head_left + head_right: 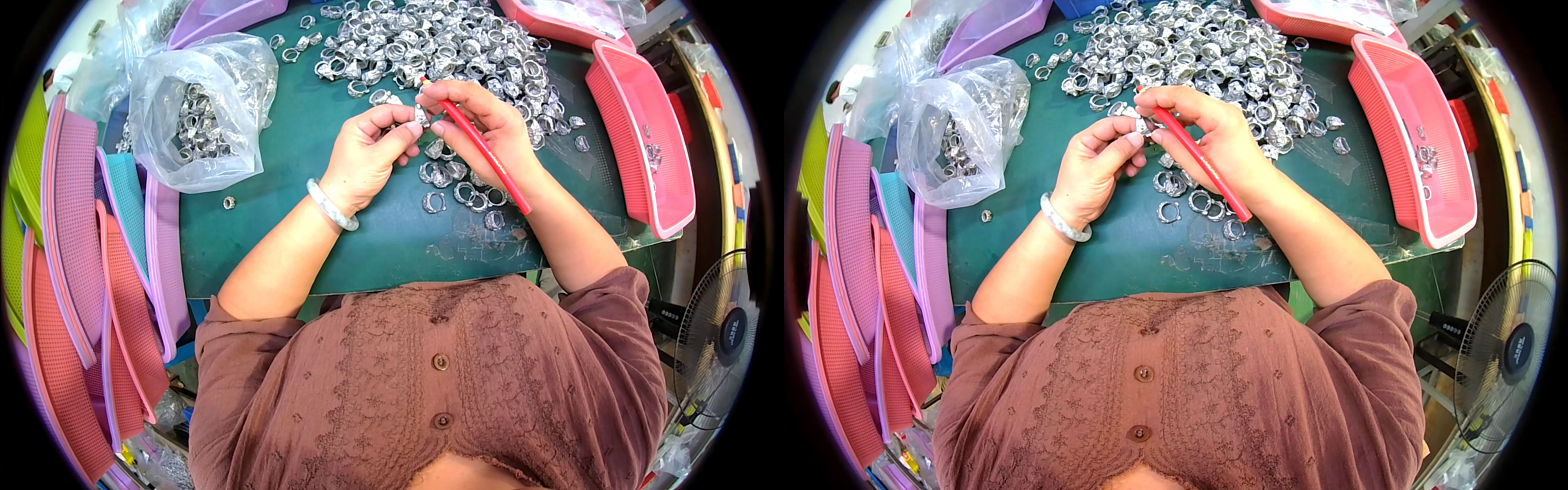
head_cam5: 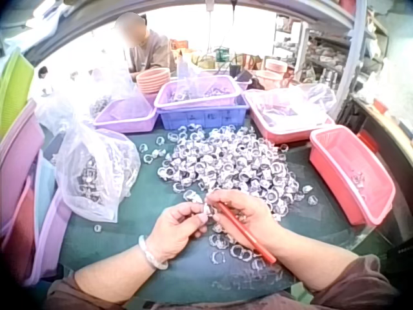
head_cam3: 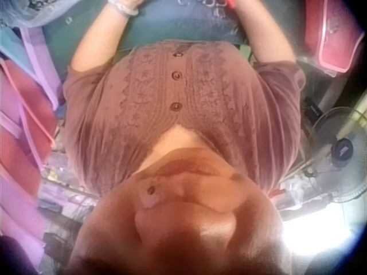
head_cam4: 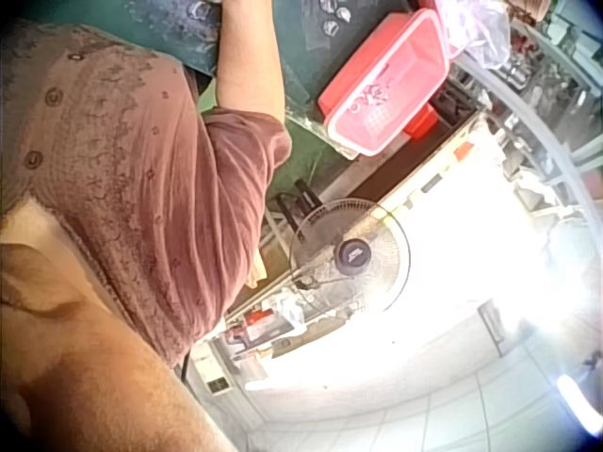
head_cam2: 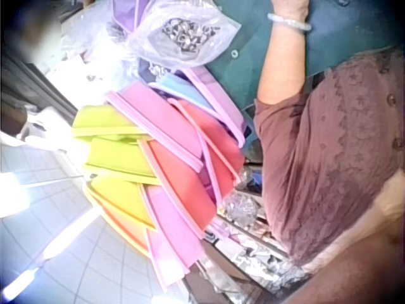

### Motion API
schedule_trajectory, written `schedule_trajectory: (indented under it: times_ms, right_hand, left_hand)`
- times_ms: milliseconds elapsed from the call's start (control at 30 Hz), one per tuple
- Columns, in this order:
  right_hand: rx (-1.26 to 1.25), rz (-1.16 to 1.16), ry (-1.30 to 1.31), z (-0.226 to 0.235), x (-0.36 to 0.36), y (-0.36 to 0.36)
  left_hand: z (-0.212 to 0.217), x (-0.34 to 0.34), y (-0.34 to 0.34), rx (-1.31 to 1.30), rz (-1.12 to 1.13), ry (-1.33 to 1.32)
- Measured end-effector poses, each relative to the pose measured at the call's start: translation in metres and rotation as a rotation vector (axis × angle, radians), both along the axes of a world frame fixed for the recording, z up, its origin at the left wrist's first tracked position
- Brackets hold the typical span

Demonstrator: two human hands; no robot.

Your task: The person sorts small metal rings and circular components on a workstation by hand, using a small red tool to move and organize the items, and occasionally places sorted pieces into pink plastic trays.

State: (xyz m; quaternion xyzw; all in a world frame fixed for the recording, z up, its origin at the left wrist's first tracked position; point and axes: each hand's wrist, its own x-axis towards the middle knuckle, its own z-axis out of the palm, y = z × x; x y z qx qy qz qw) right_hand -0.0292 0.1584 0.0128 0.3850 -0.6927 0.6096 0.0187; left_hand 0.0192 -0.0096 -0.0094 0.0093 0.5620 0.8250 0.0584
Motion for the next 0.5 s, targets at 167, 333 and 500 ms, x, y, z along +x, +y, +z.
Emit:
schedule_trajectory:
  times_ms: [167,333,500]
  right_hand:
    - [-0.003,-0.003,0.007,-0.0003,-0.0005,0.0000]
    - [-0.001,-0.003,-0.008,-0.0011,-0.0004,0.0001]
    - [0.002,-0.005,0.010,-0.0027,-0.0013,0.0004]
  left_hand:
    - [0.0007,0.0003,0.0003,-0.006,0.007,0.004]
    - [0.0013,0.0001,0.0010,-0.026,0.019,0.015]
    - [0.0032,-0.0002,0.0013,-0.045,0.022,0.008]
